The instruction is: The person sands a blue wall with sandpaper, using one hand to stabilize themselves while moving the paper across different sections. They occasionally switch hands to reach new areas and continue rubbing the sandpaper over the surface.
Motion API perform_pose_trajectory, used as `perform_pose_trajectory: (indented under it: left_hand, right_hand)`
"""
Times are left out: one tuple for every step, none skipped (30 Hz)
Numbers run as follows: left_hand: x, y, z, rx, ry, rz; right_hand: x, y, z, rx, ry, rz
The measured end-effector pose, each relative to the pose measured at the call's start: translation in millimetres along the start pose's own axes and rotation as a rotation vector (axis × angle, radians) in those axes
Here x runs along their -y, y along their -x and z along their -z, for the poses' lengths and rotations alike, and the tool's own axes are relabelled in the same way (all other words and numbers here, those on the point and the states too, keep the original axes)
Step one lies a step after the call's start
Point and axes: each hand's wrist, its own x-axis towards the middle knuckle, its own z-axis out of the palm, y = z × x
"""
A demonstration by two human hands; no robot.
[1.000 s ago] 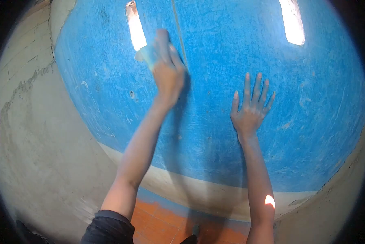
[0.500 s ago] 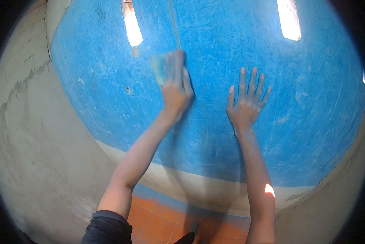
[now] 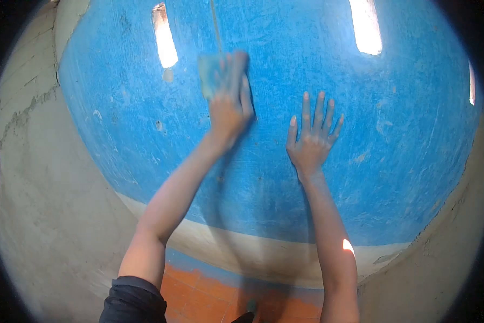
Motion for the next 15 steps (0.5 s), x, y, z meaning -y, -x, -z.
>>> perform_pose_trajectory:
  left_hand:
    - [-7,30,0,0.051,0.024,0.004]
    - [-10,48,1,0.107,0.048,0.008]
    - [-6,48,4,0.111,-0.001,-0.036]
    - [-1,43,10,0.115,-0.045,-0.077]
    - [6,35,14,0.111,-0.087,-0.116]
    - [13,6,22,0.009,-0.129,-0.130]
    - [23,-24,22,-0.056,-0.048,-0.005]
    - [35,-54,21,-0.120,0.031,0.121]
    - [47,-87,23,-0.188,0.055,0.132]
    - [55,-106,24,-0.256,0.079,0.143]
    - [53,-102,23,-0.234,0.047,0.163]
    - [48,-95,20,-0.212,0.016,0.181]
    - [42,-84,17,-0.187,-0.017,0.199]
    - [35,-60,8,-0.195,0.047,0.172]
    - [19,-31,7,-0.148,0.023,0.111]
  right_hand:
    - [0,0,0,-0.004,-0.003,0.004]
    - [1,1,0,-0.005,-0.007,0.006]
    - [3,2,1,0.000,0.000,-0.003]
    - [4,1,1,0.008,0.011,-0.010]
    - [3,1,2,0.013,0.025,-0.011]
    - [2,1,2,0.003,0.018,-0.008]
    - [2,1,1,-0.008,0.008,-0.005]
    - [3,0,0,-0.018,-0.004,-0.001]
    - [4,0,-1,-0.017,-0.003,0.003]
    - [3,1,-1,-0.014,-0.001,0.005]
    - [2,1,-1,-0.014,0.003,0.005]
    - [1,0,-1,-0.017,0.007,0.007]
    - [0,0,-1,-0.017,0.009,0.007]
    - [2,1,-1,-0.016,0.007,0.005]
    - [2,1,-2,-0.008,0.009,0.002]
